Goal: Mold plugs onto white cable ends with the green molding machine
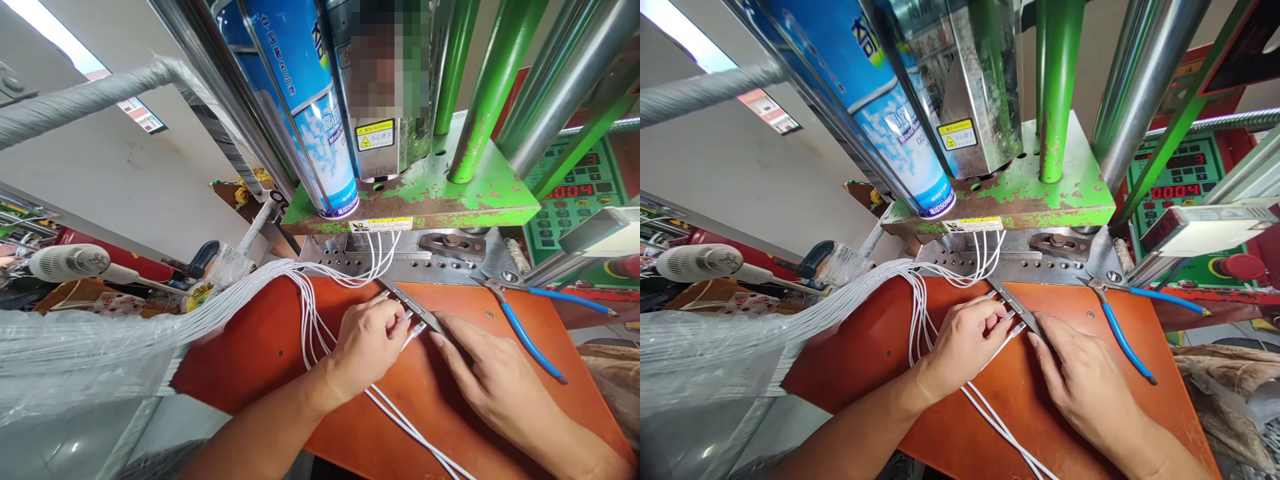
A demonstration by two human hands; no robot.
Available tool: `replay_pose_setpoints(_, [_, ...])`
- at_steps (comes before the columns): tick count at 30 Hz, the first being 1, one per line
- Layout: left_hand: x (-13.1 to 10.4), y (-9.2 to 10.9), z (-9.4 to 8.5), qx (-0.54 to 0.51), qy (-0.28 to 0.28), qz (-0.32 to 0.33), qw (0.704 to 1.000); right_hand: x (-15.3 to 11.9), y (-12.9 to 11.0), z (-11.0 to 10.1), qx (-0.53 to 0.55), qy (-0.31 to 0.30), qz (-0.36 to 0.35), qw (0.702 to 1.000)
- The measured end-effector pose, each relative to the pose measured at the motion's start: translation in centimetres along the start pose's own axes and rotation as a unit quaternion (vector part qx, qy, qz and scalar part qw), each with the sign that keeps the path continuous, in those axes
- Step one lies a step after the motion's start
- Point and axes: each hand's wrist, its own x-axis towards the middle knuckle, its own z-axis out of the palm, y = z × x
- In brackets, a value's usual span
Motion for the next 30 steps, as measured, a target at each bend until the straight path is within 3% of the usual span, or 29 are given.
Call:
replay_pose_setpoints(5, [-0.1,-0.2,0.3,0.000,0.026,-0.013,1.000,-0.1,0.1,-0.1,-0.006,0.000,0.003,1.000])
replay_pose_setpoints(12, [0.3,-0.1,0.0,0.021,0.010,0.027,0.999,0.2,0.0,-0.1,0.000,-0.006,0.005,1.000])
replay_pose_setpoints(19, [0.2,0.0,-0.3,0.037,0.031,0.042,0.998,0.1,0.1,0.0,-0.009,-0.007,0.003,1.000])
replay_pose_setpoints(24, [-0.8,0.9,-0.6,0.093,0.004,0.112,0.989,0.4,-0.3,0.0,-0.007,0.002,-0.009,1.000])
replay_pose_setpoints(30, [-0.8,0.4,0.7,0.159,-0.020,0.107,0.981,-0.2,0.3,-0.1,-0.033,0.009,-0.006,0.999])
